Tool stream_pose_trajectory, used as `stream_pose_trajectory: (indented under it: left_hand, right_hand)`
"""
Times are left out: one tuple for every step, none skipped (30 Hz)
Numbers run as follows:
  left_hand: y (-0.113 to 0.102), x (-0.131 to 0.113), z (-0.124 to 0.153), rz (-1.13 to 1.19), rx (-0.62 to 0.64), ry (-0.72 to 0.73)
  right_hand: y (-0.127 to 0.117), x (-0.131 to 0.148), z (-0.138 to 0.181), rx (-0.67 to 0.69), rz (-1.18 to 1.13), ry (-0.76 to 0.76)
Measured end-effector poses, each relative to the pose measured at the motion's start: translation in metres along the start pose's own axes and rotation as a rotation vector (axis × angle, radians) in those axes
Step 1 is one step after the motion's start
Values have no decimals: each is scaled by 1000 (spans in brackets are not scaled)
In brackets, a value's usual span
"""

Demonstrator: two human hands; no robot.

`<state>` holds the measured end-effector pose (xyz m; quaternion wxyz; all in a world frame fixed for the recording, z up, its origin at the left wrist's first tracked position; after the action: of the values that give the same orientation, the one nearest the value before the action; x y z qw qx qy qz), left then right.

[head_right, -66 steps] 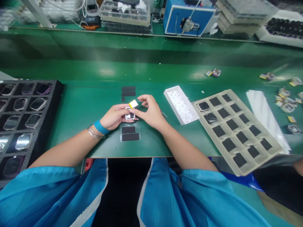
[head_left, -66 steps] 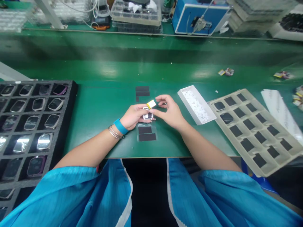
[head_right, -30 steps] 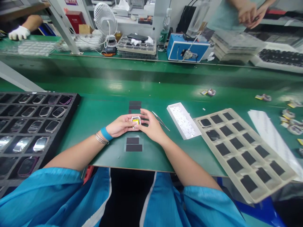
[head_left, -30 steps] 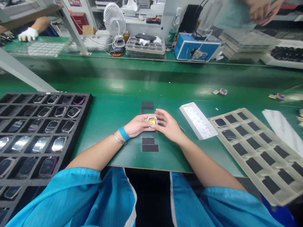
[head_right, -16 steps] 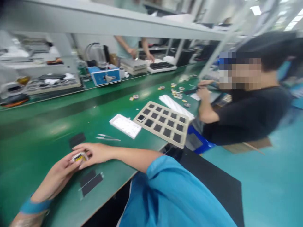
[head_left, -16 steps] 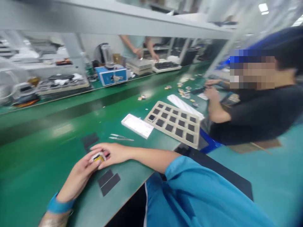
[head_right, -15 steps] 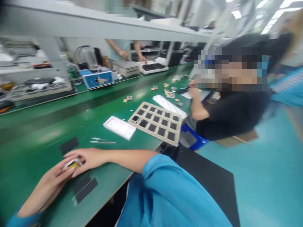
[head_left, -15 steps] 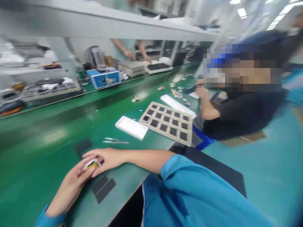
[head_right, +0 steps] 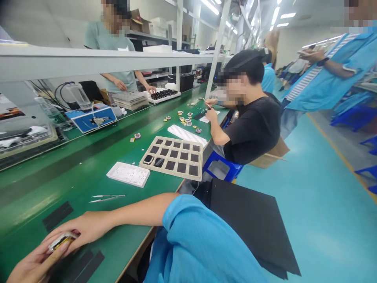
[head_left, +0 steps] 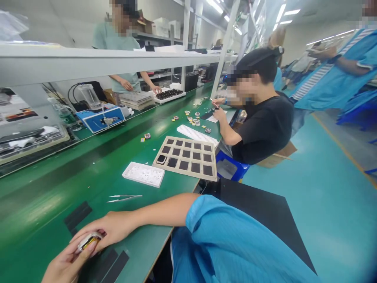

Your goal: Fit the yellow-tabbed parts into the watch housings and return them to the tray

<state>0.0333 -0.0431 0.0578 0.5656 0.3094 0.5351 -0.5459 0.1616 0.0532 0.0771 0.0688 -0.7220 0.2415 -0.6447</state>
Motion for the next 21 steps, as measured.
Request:
stream_pose_trajectory:
  left_hand:
    - [2,-4,0,5,16,-1]
    - [4,-9,1,16,36,1]
    - [6,-15,3,39,52,4]
    - [7,-20,5,72,63,3]
    - [7,-25,7,130,47,-6]
    - [4,-30,9,216,12,-8]
    - [-1,-35,10,325,-48,9]
    - [-7,-39,12,432,-92,35]
    - [-15,-42,13,510,-136,75]
    - [-25,-45,16,524,-181,118]
    - [-36,-48,20,469,-244,162]
    - [-47,-51,26,351,-327,225]
    - [-56,-54,35,187,-422,289]
    - [-64,-57,45,13,-517,343]
    - [-69,-59,57,-158,-607,385]
    - [-72,-60,70,-310,-681,411]
    - [-74,-59,82,-436,-736,421]
    - [-75,-57,94,-539,-777,416]
    - [-77,-54,105,-627,-807,399]
    - [-80,-49,115,-701,-830,371]
    - [-85,-43,126,-764,-851,336]
  right_hand:
    - [1,-1,0,-9,16,7]
    - [2,-2,-1,-29,26,16]
    - [3,-2,0,-64,23,25]
    - [4,-1,1,-107,0,29]
    - [5,0,3,-166,-42,31]
    - [4,1,6,-227,-107,28]
    - [3,1,8,-277,-171,18]
    - [0,-1,10,-342,-210,18]
    - [-5,-5,12,-414,-212,31]
    - [-9,-9,12,-485,-205,39]
    - [-13,-14,11,-529,-196,48]
    - [-16,-20,10,-555,-196,57]
    - [-17,-24,9,-570,-196,62]
    - [-17,-28,9,-566,-184,65]
    - [-16,-31,9,-555,-162,66]
    - [-15,-33,10,-540,-128,73]
    - [-13,-34,12,-524,-89,88]
    - [-12,-35,13,-510,-48,110]
    - [-11,-35,15,-496,-12,135]
    - [-10,-35,16,-490,20,157]
    - [-9,-35,16,-477,54,180]
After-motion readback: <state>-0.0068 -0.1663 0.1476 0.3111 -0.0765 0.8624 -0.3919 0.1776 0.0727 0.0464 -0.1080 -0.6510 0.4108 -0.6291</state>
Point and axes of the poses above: each hand's wrist, its own z-axis away from the middle knuckle, its own y-axis out of the palm, x = y × z, the point moved 3 cm from there along -z, towards the middle knuckle, and after that the axes turned 2 degrees about -y, right-handed, at the moved point
